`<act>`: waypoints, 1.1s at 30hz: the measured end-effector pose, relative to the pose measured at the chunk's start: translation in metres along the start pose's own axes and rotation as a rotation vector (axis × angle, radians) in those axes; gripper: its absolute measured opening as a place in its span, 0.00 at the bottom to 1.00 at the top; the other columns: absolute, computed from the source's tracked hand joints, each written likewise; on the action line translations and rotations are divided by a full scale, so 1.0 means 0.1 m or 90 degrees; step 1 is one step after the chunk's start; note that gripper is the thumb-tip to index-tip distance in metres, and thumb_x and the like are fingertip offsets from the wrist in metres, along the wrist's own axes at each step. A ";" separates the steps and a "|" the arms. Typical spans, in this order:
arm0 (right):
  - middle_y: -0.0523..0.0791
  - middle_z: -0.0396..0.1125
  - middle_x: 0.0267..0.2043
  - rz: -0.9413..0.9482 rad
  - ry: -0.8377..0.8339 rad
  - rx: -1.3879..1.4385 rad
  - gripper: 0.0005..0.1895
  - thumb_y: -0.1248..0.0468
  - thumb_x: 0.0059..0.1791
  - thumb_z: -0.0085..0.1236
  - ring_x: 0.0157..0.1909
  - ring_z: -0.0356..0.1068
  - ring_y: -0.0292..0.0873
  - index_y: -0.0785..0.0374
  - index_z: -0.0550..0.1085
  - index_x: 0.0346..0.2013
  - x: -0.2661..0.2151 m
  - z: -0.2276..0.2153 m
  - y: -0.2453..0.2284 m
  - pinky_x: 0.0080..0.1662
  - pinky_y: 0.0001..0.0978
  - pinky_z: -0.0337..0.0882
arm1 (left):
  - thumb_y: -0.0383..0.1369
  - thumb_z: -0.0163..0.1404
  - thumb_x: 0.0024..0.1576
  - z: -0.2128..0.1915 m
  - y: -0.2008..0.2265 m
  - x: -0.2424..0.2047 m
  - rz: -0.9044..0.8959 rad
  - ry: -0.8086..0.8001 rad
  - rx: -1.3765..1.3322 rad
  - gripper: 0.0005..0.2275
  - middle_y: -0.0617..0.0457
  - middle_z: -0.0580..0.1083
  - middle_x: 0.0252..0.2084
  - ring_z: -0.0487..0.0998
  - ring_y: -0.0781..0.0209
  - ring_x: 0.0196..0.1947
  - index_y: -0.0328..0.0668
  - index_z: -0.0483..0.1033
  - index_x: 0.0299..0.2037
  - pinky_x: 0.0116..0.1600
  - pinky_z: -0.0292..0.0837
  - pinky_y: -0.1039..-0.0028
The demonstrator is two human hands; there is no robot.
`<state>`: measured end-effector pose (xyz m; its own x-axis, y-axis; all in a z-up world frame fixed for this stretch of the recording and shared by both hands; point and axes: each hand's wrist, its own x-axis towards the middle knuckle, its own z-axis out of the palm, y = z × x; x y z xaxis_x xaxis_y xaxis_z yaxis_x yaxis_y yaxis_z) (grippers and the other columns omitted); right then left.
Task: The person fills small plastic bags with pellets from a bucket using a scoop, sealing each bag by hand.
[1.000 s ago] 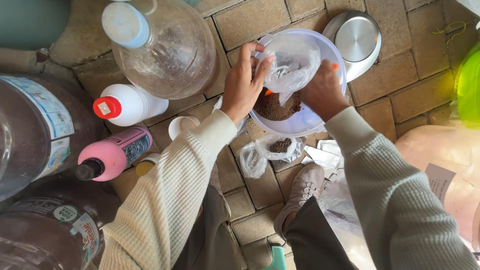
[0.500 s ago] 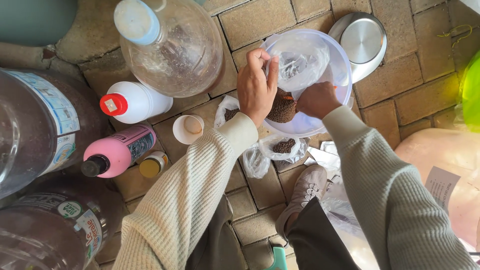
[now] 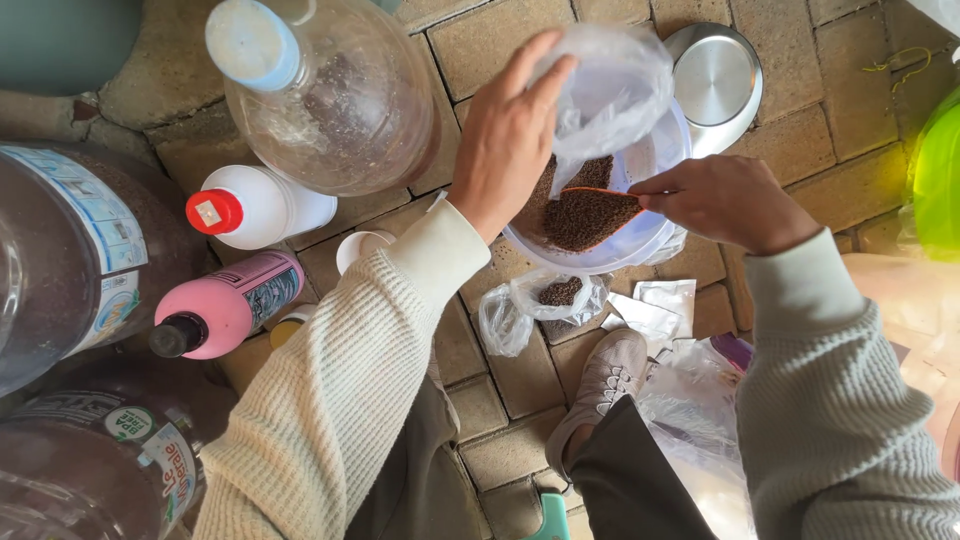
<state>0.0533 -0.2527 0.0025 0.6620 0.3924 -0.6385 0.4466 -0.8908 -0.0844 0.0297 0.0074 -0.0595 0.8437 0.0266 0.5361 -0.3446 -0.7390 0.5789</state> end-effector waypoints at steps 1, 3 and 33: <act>0.38 0.78 0.46 0.001 0.000 0.001 0.16 0.46 0.54 0.48 0.44 0.77 0.49 0.33 0.80 0.52 -0.06 0.00 0.04 0.48 0.46 0.76 | 0.22 0.49 0.60 0.02 0.03 -0.01 0.001 -0.001 -0.001 0.16 0.51 0.66 0.67 0.81 0.54 0.56 0.40 0.75 0.58 0.65 0.75 0.64; 0.38 0.78 0.45 0.002 0.011 0.017 0.16 0.46 0.54 0.49 0.42 0.78 0.49 0.32 0.80 0.53 -0.17 -0.01 0.11 0.48 0.46 0.76 | 0.27 0.56 0.65 0.07 0.08 -0.05 -0.015 -0.121 0.022 0.13 0.48 0.65 0.67 0.81 0.57 0.48 0.33 0.74 0.58 0.61 0.73 0.62; 0.39 0.69 0.26 0.202 0.450 -0.400 0.07 0.59 0.53 0.52 0.28 0.69 0.42 0.51 0.77 0.33 -0.06 0.11 -1.00 0.37 0.41 0.65 | 0.24 0.59 0.47 0.16 0.37 -0.33 -0.258 -0.359 -0.127 0.31 0.33 0.56 0.70 0.72 0.34 0.58 0.24 0.61 0.61 0.56 0.74 0.58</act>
<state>-0.0021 -0.1682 0.0062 0.9210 0.3854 0.0573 0.2895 -0.7754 0.5612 -0.0044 -0.0318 -0.0660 0.9865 -0.1186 -0.1128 0.0181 -0.6060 0.7953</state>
